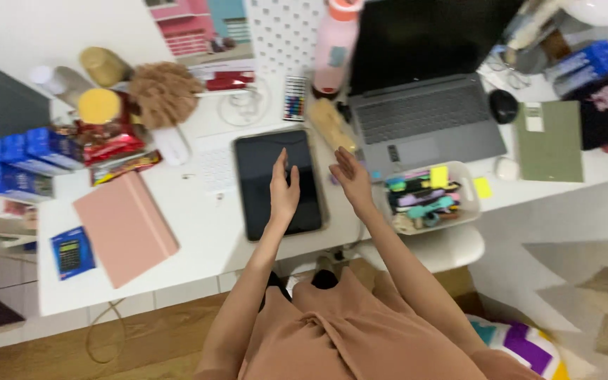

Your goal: Organizing stationery, notebooks, and tools on a desk and in a storage cart.

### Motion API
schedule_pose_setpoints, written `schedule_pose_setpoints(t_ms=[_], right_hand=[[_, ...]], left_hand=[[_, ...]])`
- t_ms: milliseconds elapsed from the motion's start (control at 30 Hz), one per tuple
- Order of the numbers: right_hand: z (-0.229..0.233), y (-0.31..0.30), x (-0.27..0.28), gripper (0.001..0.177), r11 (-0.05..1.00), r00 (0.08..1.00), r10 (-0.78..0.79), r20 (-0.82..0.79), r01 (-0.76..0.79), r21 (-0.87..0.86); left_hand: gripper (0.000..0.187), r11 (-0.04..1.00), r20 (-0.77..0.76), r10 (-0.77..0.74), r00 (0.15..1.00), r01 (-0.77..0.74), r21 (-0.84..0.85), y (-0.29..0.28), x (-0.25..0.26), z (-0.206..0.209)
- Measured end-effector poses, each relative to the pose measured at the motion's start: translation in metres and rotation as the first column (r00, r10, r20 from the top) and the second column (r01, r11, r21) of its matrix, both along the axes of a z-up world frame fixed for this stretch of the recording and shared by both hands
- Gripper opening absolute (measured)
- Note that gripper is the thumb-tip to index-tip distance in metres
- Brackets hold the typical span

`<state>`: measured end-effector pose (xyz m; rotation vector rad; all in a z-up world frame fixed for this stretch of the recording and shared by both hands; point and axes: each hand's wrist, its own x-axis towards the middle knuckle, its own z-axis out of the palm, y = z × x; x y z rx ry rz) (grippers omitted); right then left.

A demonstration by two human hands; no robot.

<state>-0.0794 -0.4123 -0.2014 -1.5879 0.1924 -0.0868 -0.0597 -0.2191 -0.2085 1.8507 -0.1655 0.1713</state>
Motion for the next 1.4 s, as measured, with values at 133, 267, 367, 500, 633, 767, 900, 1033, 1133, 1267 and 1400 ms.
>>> schedule_pose_setpoints(t_ms=[133,267,367,500,633,767,900,1033,1133,1267,1400], right_hand=[[-0.009,-0.062,-0.022,0.063,0.999,1.0,-0.007,0.019,0.007,-0.038],[-0.02,-0.101,-0.033,0.062,0.999,0.997,-0.048,0.054,0.048,0.0],[-0.023,-0.109,-0.043,0.061,0.995,0.993,-0.095,0.068,0.095,0.005],[-0.007,-0.106,-0.057,0.062,0.991,0.991,-0.124,0.06,0.12,0.064],[-0.005,-0.105,-0.068,0.064,0.992,0.99,-0.12,0.071,0.118,0.042],[-0.002,-0.115,-0.077,0.064,0.986,0.979,-0.155,0.132,0.144,0.09],[0.007,-0.136,-0.081,0.063,0.98,0.973,-0.189,0.129,0.179,0.085],[0.011,-0.163,-0.071,0.063,0.965,0.969,-0.229,0.09,0.214,0.149],[-0.002,-0.201,-0.063,0.064,0.973,0.969,-0.198,0.15,0.175,0.151],[-0.008,-0.267,-0.043,0.065,0.983,0.977,-0.143,0.155,0.122,0.138],[-0.019,-0.339,-0.029,0.067,0.993,0.983,-0.036,0.181,0.016,0.113]], left_hand=[[0.054,0.999,-0.111,0.016,0.994,-0.02,-0.032,-0.06,-0.02,-0.01],[0.053,0.992,-0.075,-0.016,0.997,0.007,-0.125,-0.088,-0.031,-0.017],[0.054,0.998,-0.136,-0.005,0.991,-0.003,-0.057,-0.09,-0.039,-0.007],[0.058,0.997,-0.16,-0.033,0.987,0.021,-0.074,-0.093,-0.039,-0.007],[0.058,0.999,-0.152,-0.04,0.987,0.037,-0.025,-0.096,-0.046,-0.004],[0.06,0.996,-0.133,-0.087,0.987,0.083,-0.038,-0.108,-0.052,-0.006],[0.059,0.982,-0.063,-0.148,0.987,0.139,-0.125,-0.136,-0.048,-0.025],[0.058,0.99,-0.086,-0.138,0.987,0.135,-0.04,-0.167,-0.044,-0.011],[0.055,0.994,-0.089,-0.112,0.99,0.111,-0.012,-0.197,-0.033,-0.022],[0.055,0.999,-0.083,-0.033,0.996,0.032,-0.009,-0.248,-0.017,-0.036],[0.059,0.994,-0.139,0.098,0.985,-0.105,-0.044,-0.298,-0.021,-0.041]])
